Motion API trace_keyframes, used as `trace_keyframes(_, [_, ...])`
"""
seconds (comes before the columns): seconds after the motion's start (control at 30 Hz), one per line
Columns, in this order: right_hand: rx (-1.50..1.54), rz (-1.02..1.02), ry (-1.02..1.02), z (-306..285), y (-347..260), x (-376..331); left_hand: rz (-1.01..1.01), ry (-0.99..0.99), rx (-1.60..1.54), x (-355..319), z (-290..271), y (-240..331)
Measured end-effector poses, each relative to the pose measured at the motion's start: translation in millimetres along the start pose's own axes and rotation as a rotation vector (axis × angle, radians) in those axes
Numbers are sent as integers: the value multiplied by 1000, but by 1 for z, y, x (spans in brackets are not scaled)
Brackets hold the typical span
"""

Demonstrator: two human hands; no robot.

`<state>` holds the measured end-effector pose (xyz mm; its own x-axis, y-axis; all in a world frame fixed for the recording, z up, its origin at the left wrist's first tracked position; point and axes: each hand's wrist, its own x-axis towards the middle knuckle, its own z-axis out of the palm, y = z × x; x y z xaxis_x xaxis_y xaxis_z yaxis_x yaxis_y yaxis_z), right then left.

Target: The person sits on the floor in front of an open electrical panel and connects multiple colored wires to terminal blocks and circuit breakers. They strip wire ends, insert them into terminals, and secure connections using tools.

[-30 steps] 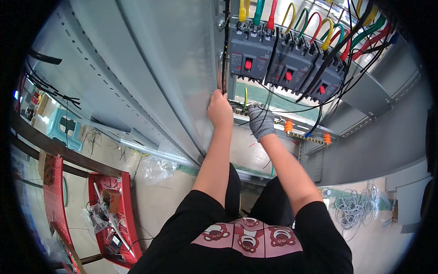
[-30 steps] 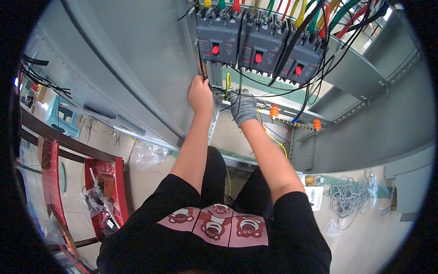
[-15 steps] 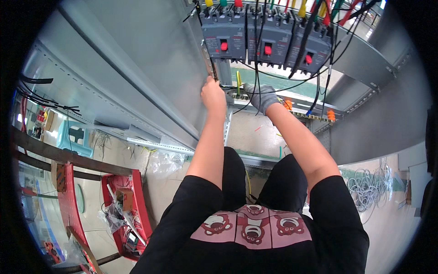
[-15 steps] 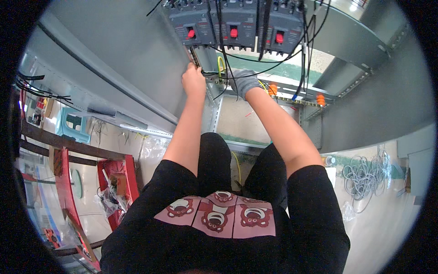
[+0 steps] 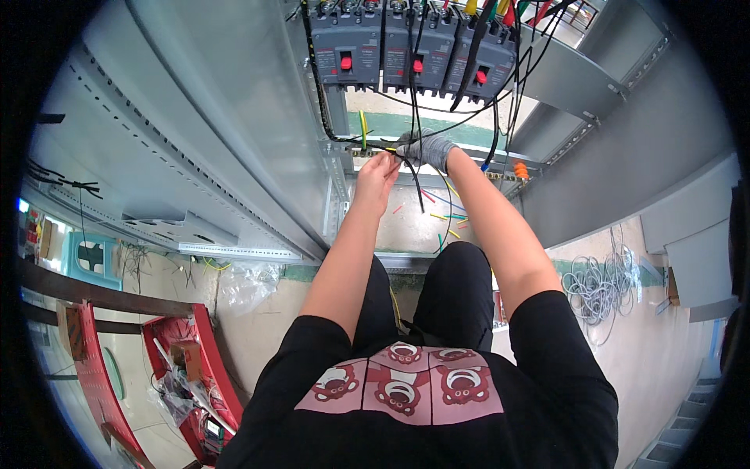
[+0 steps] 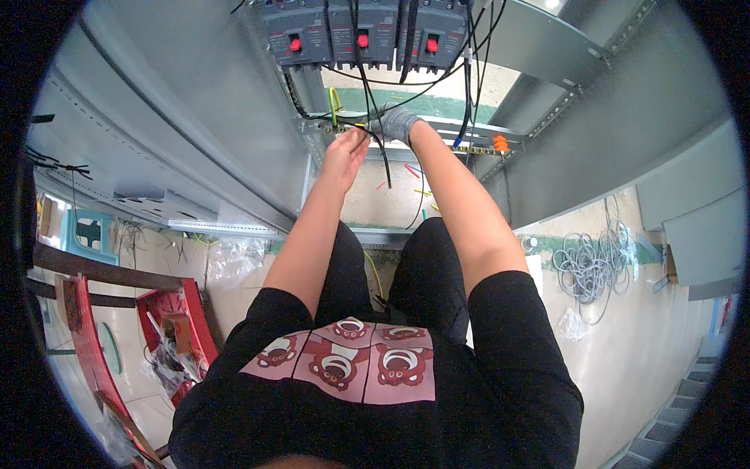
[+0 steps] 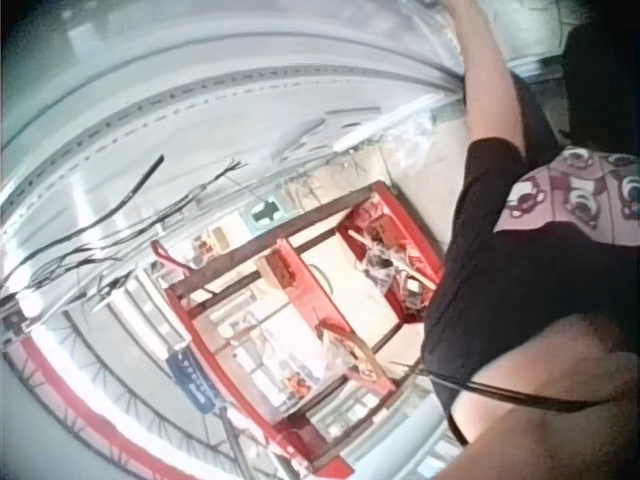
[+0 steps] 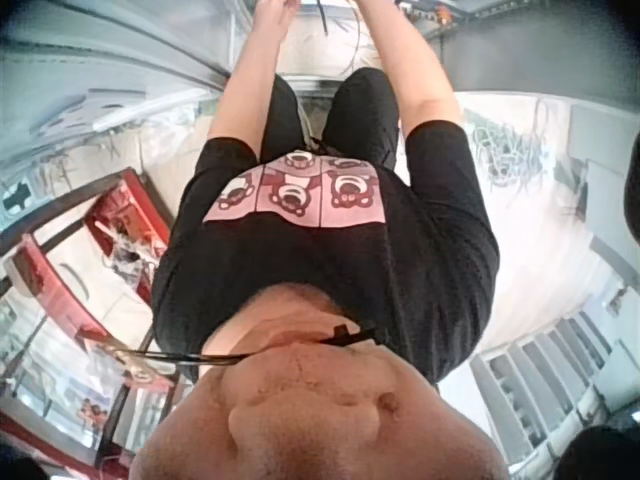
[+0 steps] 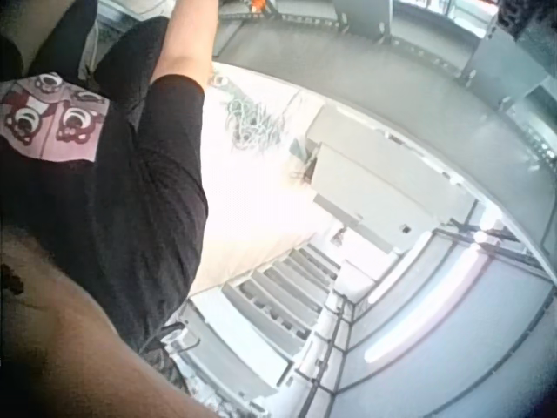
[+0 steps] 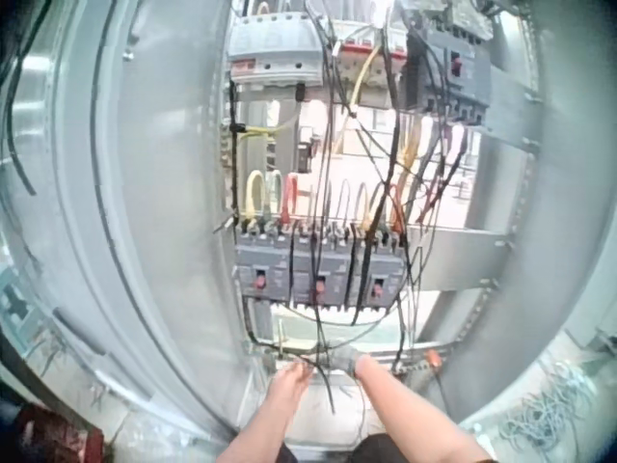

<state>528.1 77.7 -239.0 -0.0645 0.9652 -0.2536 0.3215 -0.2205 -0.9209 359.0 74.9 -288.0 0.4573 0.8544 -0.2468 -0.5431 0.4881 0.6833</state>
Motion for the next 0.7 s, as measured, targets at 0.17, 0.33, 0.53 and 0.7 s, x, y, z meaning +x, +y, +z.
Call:
trace_keyframes(0.17, [-188,-53,100,4,-3,6,5,48,-69,23,-1,2])
trace_keyframes(0.33, [-177,-100,131,5,4,2,-30,-25,54,21,-13,9])
trace_keyframes(0.53, [-431,-400,353,16,6,-16,-86,-66,-172,17,-6,13])
trace_keyframes(0.7, [-523,-380,388,26,5,-19,36,-41,85,20,-2,4])
